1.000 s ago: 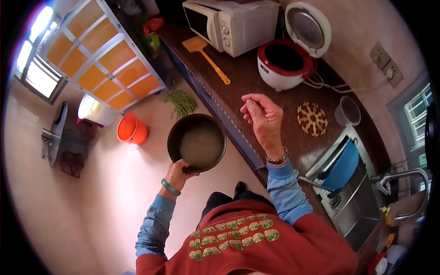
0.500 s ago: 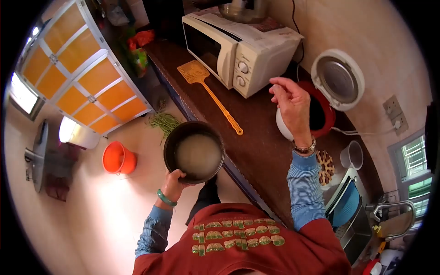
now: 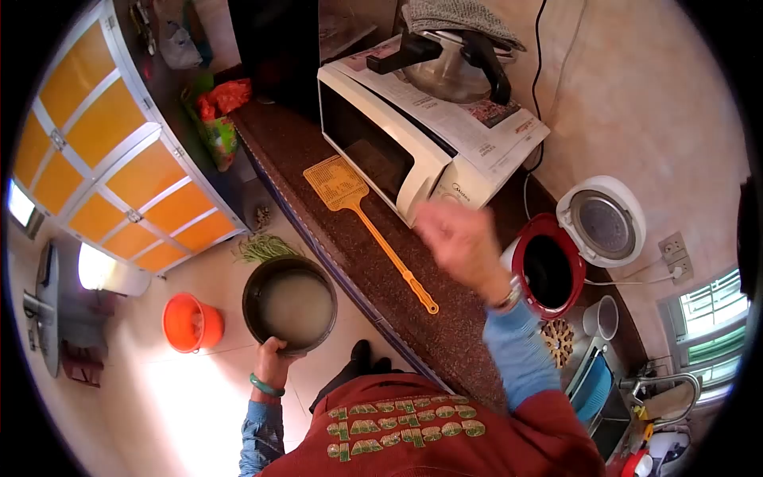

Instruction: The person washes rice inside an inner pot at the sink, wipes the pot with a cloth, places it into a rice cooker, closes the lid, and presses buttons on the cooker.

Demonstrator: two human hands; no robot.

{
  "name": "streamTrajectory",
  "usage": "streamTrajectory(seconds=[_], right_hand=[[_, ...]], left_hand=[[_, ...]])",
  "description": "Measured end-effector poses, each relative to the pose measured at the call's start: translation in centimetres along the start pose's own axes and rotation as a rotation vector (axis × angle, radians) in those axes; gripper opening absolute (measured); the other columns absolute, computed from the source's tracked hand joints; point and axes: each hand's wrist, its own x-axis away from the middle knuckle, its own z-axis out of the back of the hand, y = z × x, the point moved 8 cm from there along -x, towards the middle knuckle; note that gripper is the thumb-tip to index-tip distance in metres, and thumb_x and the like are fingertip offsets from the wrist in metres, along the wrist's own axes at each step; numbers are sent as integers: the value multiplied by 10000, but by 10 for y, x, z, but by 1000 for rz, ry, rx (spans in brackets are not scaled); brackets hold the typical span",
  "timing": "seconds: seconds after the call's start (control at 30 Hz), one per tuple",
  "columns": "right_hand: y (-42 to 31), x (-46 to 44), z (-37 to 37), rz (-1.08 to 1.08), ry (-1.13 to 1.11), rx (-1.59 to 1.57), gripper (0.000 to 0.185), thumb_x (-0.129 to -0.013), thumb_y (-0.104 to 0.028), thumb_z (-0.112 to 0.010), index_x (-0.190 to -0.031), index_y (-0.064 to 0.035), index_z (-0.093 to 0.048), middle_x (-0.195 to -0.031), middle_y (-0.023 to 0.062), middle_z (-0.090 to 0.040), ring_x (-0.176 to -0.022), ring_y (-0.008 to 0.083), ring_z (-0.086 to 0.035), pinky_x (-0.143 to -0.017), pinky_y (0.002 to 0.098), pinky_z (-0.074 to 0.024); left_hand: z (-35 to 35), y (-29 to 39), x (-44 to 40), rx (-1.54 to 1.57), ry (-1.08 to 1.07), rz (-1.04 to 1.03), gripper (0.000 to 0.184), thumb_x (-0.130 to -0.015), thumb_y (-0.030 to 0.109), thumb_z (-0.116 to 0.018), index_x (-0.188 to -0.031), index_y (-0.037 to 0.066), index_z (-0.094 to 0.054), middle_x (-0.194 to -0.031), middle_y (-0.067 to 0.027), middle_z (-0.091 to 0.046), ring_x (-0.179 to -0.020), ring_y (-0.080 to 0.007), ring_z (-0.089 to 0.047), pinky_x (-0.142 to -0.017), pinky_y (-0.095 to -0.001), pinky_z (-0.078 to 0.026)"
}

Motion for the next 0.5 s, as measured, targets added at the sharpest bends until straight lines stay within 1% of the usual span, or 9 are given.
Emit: streamTrajectory(seconds=[0.07,0.1,0.17,0.23,0.27,0.33,0.43,0.47,0.5], right_hand=[[-27,-58,67,106,262,56,142,-797,-109,-556,-880,-21,-630,-825,137,-629,-653,242,-603,-552,312,-478],[-19,-88,91,261,420,94,152,-800,-105,-552,-892,-16,-635,-813,139,-634,-655,253,-606,-559,318,-474],[-16,-152,124,281,477,369,219,-785,-211,-593,-916,-41,-633,-825,165,-629,-712,316,-602,-648,361,-480],[-8,-199,124,780,572,732,102,-716,-88,-555,-737,11,-558,-542,195,-541,-500,323,-564,-462,408,-446],[6,-214,130,784,569,734,102,-716,-88,-555,-737,11,-558,-542,195,-541,-500,323,-564,-462,408,-446],[86,-265,114,147,-76,840,341,-762,-242,-634,-1055,-69,-603,-809,152,-630,-715,254,-598,-682,314,-474],[113,-278,108,268,-2,836,307,-759,-294,-613,-964,-65,-623,-849,182,-620,-786,329,-596,-718,392,-471],[131,-291,102,125,-196,821,408,-735,-349,-635,-1036,-77,-599,-924,188,-612,-860,328,-587,-751,406,-462],[135,-295,102,127,-196,824,408,-735,-349,-635,-1036,-77,-599,-924,188,-612,-860,328,-587,-751,406,-462]], left_hand=[[-8,11,0,44,9,-30,255,-711,86,-403,-867,-86,-509,-858,-170,-568,-734,-315,-595,-643,-383,-531],[-10,15,-4,42,0,-37,255,-711,86,-403,-867,-86,-509,-858,-170,-568,-734,-315,-595,-643,-383,-531],[-3,9,-9,99,67,-12,252,-714,86,-401,-859,-86,-514,-839,-166,-573,-710,-297,-589,-636,-375,-525],[7,-1,-23,158,41,-21,244,-708,78,-410,-855,-84,-516,-856,-162,-572,-690,-289,-585,-627,-380,-526],[10,-6,-25,172,54,-20,240,-704,73,-414,-857,-80,-517,-858,-156,-571,-702,-289,-585,-622,-386,-525],[20,-18,-29,202,121,21,220,-696,65,-425,-853,-61,-516,-846,-134,-559,-731,-287,-583,-606,-400,-523],[20,-23,-31,201,106,26,266,-697,105,-440,-891,-58,-521,-846,-149,-577,-707,-276,-575,-622,-384,-496],[21,-25,-31,197,99,28,289,-697,125,-447,-910,-56,-523,-846,-156,-587,-695,-271,-571,-630,-377,-483],[23,-28,-32,200,97,29,289,-697,125,-447,-910,-56,-523,-846,-156,-587,-695,-271,-571,-630,-377,-483]])
